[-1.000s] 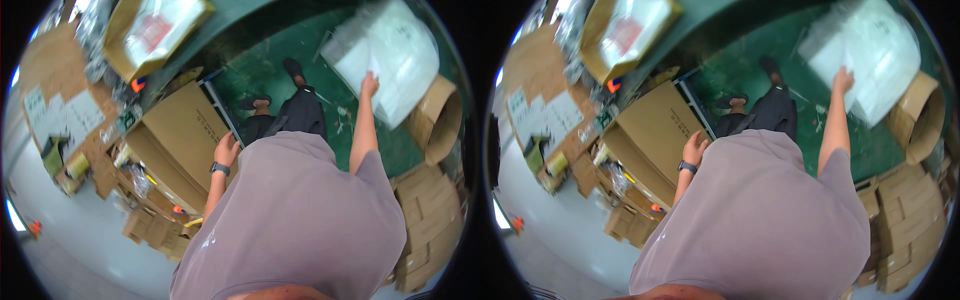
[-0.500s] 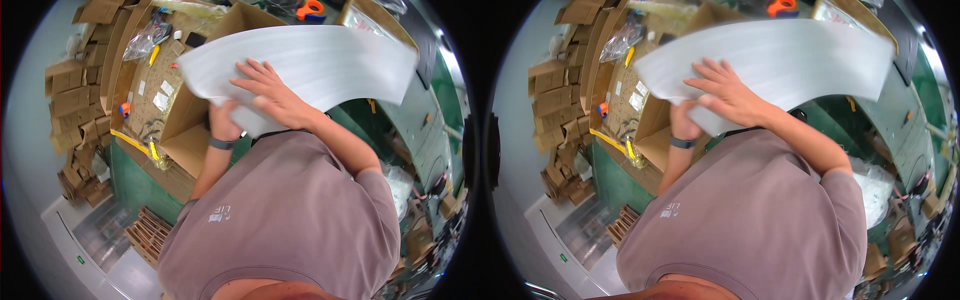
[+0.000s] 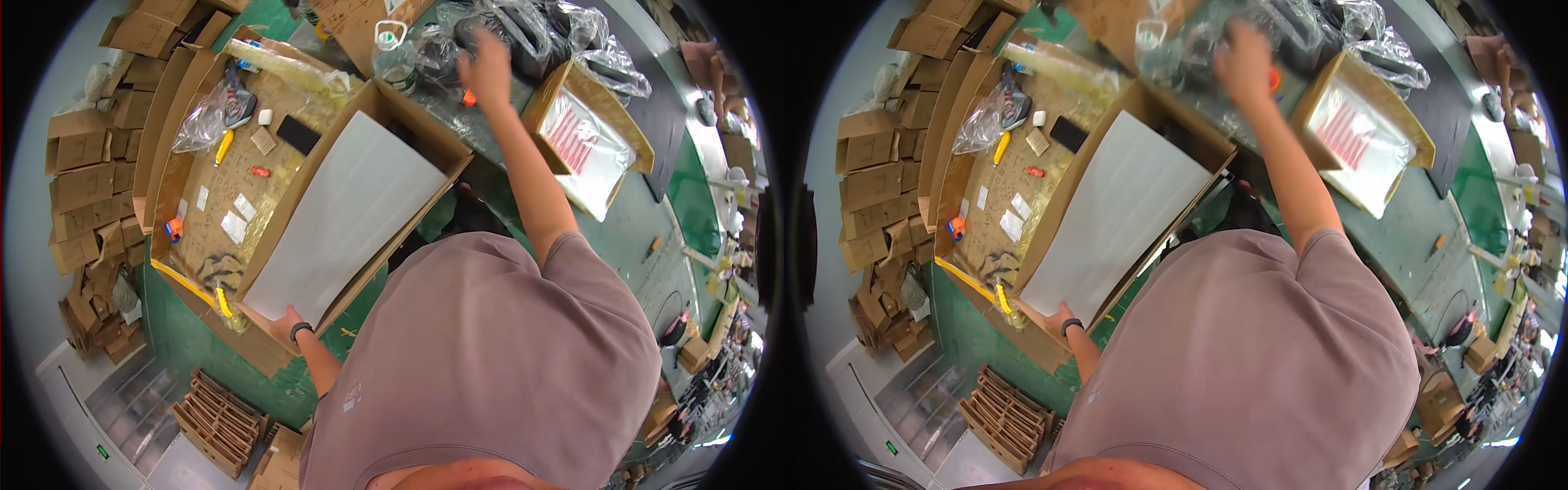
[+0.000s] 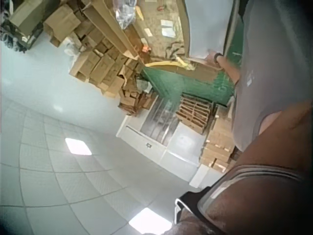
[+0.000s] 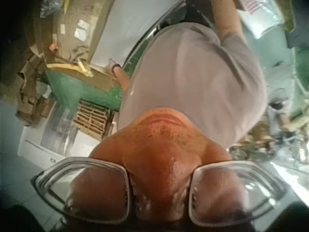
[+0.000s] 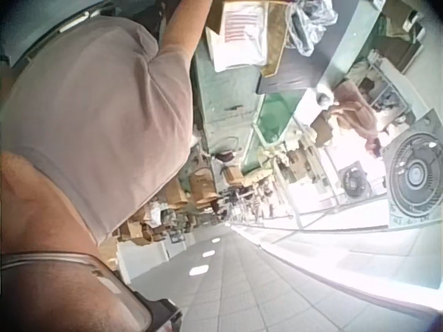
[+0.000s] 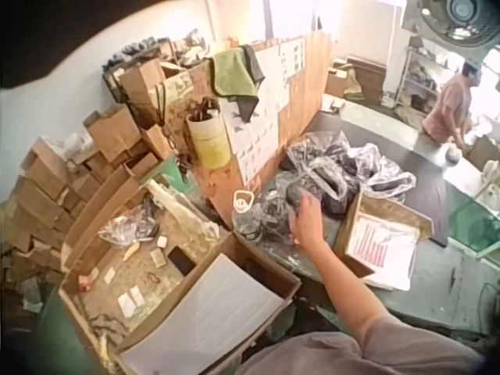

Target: Packing bicycle seats into plastic bags and placing them into a large cardboard shipping box.

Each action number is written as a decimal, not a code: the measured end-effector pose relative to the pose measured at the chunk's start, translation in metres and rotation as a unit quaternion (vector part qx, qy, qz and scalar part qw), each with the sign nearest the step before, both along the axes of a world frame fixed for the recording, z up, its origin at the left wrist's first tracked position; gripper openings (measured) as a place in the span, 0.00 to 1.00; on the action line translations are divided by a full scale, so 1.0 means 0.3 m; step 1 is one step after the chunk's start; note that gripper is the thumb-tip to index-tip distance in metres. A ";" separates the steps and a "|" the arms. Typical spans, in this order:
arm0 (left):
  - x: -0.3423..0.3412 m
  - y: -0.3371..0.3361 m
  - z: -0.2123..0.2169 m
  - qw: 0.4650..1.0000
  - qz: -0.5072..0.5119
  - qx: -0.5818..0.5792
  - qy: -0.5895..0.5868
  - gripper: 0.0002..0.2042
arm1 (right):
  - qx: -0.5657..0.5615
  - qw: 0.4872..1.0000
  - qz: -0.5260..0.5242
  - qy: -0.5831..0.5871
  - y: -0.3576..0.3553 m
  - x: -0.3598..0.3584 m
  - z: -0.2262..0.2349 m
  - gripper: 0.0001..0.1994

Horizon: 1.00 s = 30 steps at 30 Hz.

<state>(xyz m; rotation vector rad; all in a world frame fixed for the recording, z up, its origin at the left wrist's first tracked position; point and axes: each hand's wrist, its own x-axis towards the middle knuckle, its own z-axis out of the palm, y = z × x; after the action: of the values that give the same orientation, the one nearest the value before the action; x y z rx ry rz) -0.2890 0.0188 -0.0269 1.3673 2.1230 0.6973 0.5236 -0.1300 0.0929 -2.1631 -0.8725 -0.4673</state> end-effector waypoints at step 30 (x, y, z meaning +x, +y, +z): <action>3.006 -0.603 0.423 0.531 -0.051 -0.592 -0.605 0.24 | 0.027 0.979 0.001 0.204 -0.854 1.487 0.121 0.33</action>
<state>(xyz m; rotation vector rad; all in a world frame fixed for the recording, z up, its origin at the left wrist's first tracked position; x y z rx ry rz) 0.6129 -0.1622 0.1000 -0.0014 0.7921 -0.0714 0.9695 -0.3863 0.1293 -2.1032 -0.6231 -0.0364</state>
